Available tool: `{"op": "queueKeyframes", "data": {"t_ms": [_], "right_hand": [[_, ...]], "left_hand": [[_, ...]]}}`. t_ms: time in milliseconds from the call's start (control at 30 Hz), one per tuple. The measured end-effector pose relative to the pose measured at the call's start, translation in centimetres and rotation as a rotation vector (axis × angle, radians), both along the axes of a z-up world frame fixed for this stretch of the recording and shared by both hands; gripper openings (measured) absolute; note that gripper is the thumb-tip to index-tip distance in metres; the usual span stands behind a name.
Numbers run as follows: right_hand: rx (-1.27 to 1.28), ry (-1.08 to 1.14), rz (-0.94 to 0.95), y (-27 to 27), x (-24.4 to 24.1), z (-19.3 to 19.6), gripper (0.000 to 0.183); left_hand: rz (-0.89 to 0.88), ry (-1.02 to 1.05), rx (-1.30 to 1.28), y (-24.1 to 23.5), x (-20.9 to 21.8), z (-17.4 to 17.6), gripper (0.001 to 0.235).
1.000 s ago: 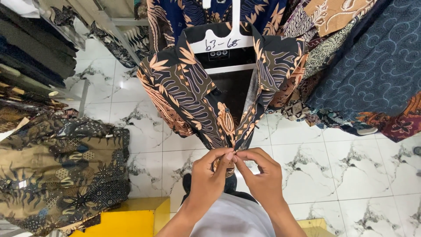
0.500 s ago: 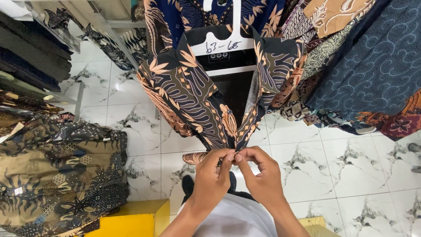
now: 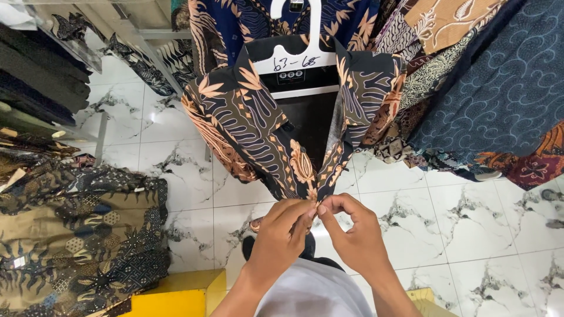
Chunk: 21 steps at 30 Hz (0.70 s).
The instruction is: The person buttons a batik shirt while it is on a hanger, unbuttons it, handles a blue shirt and a brown patterned shirt to view the fabric, and organizes them on a clothing rack.
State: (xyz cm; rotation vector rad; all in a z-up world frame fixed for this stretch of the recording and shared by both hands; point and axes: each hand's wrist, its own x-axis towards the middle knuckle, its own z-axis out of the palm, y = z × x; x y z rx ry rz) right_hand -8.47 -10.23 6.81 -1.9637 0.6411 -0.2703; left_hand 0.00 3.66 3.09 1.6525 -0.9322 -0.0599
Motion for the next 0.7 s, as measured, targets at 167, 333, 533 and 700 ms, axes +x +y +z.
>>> {"op": "queueKeyframes", "data": {"t_ms": [167,333,533,700], "right_hand": [[-0.033,-0.002,0.067,-0.4,0.0,-0.1,0.017],[-0.102,-0.050,0.093,-0.7,-0.2,-0.5,0.015],[-0.100,-0.094,0.139,-1.2,-0.3,-0.7,0.013],[-0.081,-0.216,0.213,-1.2,0.1,-2.9,0.015]], "left_hand": [[0.016,0.085,-0.012,-0.2,0.2,0.6,0.023],[0.034,0.092,0.018,-0.4,0.3,0.4,0.031],[-0.043,0.639,0.036,-0.5,0.8,1.4,0.026],[-0.079,0.872,0.030,-0.7,1.1,-0.2,0.021]]}}
